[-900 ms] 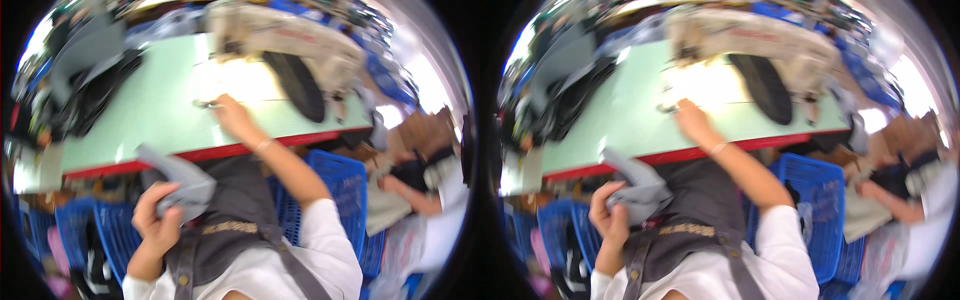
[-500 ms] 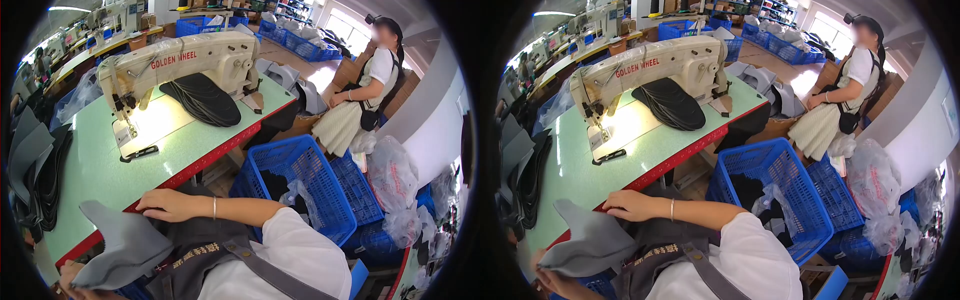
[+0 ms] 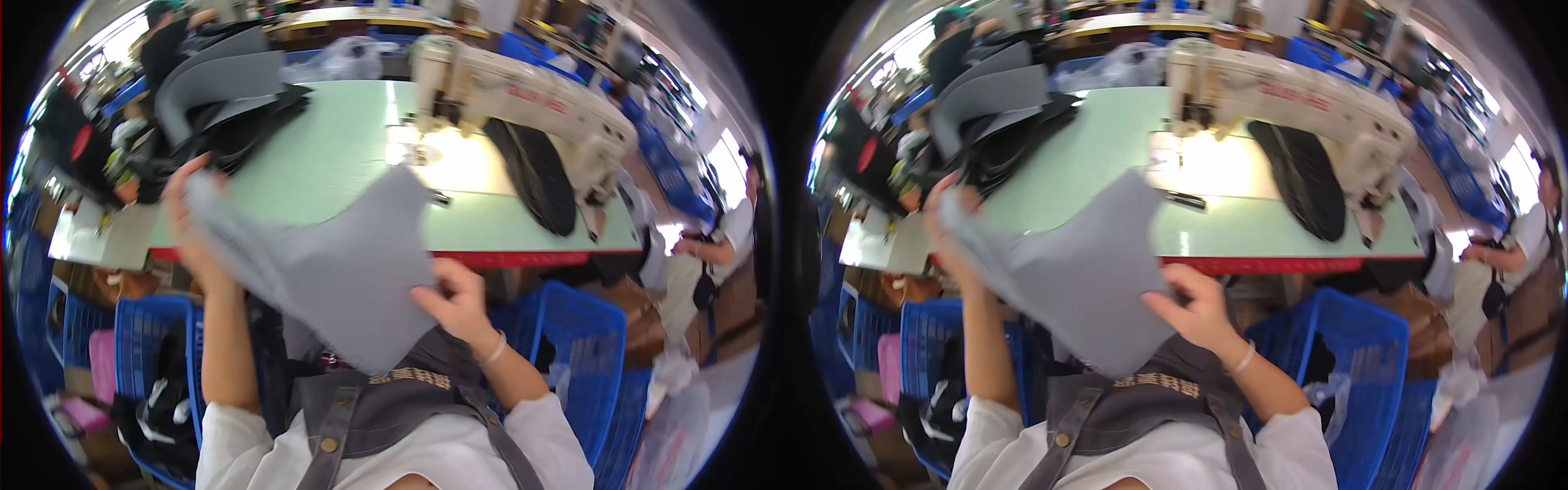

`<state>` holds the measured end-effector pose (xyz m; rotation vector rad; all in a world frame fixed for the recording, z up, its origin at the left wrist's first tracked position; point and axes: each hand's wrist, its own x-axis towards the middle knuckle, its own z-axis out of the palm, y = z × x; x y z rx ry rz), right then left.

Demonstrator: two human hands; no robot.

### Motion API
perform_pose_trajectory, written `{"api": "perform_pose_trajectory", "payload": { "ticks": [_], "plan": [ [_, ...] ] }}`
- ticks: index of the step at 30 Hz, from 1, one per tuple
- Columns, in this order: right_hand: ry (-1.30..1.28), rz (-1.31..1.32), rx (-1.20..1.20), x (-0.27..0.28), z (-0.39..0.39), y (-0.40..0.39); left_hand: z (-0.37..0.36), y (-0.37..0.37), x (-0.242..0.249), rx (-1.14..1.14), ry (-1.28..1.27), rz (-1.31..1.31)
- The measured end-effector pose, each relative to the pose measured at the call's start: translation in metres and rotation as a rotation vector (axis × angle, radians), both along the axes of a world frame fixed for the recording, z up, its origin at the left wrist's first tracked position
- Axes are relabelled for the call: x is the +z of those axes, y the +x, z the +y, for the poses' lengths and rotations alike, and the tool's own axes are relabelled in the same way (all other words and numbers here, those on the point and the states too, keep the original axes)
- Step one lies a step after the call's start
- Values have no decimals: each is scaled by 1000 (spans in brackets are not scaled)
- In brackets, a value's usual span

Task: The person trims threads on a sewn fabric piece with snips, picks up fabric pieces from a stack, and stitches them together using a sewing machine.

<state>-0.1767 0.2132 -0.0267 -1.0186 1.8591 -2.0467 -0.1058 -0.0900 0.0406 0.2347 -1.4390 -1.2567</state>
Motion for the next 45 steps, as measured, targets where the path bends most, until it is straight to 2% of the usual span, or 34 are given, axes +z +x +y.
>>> {"api": "perform_pose_trajectory", "payload": {
  "ticks": [1, 2, 3, 4, 6, 7, 8, 10, 12, 13, 14, 16, 18, 19, 20, 22, 24, 27, 31, 38, 40, 42, 44, 45],
  "plan": [
    [-109, 237, -158, -5, -3, -7, -4, -10, 2, -32, -174, -190],
    [-20, 403, -364, 7, 1, -7, -5, -22, 6, 63, -507, -222],
    [-49, 578, -518, 25, -2, -8, 2, -28, 3, -113, -105, -335],
    [40, 670, -541, 34, -3, -8, 8, -26, 4, -88, -103, -331],
    [86, 854, -477, 38, -21, -24, 23, -18, 6, 85, -308, -226],
    [246, 888, -408, 41, -30, -24, 34, -9, 1, 71, -435, -165],
    [301, 1045, -388, 35, -43, -28, 49, 3, -7, 49, -553, -111],
    [369, 1124, -278, 29, -66, -20, 89, 26, -1, -233, -841, -129],
    [322, 1113, -207, 22, -80, -7, 107, 23, -8, -248, -777, -223],
    [389, 1128, -198, 18, -83, 1, 98, 20, -19, -200, -716, -295],
    [382, 1120, -183, 15, -83, 7, 91, 19, -28, -119, -595, -376],
    [406, 1101, -242, 11, -88, 19, 81, 25, -38, -156, -402, -497],
    [402, 1145, -254, -1, -90, 21, 71, 27, -53, -234, -589, -598],
    [421, 1235, -129, -6, -89, 20, 65, 28, -69, -244, -705, -705],
    [439, 1325, -4, -8, -88, 21, 52, 26, -87, -239, -703, -707],
    [382, 1391, 48, -11, -86, 34, 32, 18, -104, -488, -952, -718],
    [292, 1489, 74, -20, -85, 47, 38, 14, -105, -469, -944, -705],
    [203, 1384, 31, -32, -91, 53, 86, -10, -105, -448, -939, -683],
    [245, 1359, 214, -53, -86, 74, 126, -62, -89, -471, -952, -636],
    [196, 1324, 236, -64, -81, 60, 126, -73, -72, -456, -972, -586],
    [237, 1340, 278, -53, -75, 62, 123, -81, -67, -465, -980, -592],
    [279, 1349, 325, -29, -60, 61, 108, -54, -75, -476, -983, -599],
    [-12, 1280, 275, 11, -32, 50, 105, -36, -81, -489, -981, -606],
    [605, 1125, 446, 65, -23, 45, 108, -36, -82, -497, -978, -607]
  ]
}}
